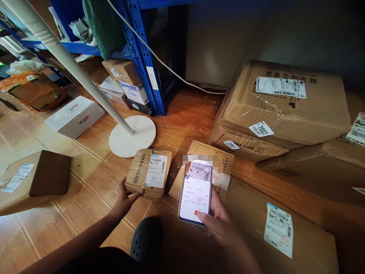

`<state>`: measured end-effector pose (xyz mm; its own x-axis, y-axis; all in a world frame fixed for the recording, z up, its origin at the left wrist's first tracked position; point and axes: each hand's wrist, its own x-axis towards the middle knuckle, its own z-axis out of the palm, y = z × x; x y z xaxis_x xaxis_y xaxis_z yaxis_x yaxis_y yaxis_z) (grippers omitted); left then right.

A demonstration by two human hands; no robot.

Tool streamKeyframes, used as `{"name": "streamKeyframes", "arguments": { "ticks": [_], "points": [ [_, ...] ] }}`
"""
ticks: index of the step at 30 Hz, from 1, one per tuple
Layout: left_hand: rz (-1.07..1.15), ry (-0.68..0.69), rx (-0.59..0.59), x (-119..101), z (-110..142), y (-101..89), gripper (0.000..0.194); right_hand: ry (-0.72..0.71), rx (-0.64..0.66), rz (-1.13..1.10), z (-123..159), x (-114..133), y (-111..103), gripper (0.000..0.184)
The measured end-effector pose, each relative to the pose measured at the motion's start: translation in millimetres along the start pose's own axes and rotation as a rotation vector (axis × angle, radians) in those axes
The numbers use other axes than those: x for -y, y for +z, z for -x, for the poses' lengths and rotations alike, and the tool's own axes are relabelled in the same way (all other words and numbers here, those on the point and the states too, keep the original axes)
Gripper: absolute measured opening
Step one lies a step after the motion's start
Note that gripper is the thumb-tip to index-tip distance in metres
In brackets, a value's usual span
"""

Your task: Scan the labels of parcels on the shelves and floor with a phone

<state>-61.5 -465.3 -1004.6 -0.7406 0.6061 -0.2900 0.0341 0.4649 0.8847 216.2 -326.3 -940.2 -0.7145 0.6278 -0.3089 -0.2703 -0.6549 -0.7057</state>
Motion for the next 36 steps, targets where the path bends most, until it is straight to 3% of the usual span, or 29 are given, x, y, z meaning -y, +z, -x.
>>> {"name": "streamKeyframes", "arguments": {
  "ticks": [36],
  "points": [
    [-0.008,-0.008,0.004,0.3,-0.1,0.2,0.083,0.030,0.007,0.032,3.9,4.9,2.1,0.084]
  ]
}}
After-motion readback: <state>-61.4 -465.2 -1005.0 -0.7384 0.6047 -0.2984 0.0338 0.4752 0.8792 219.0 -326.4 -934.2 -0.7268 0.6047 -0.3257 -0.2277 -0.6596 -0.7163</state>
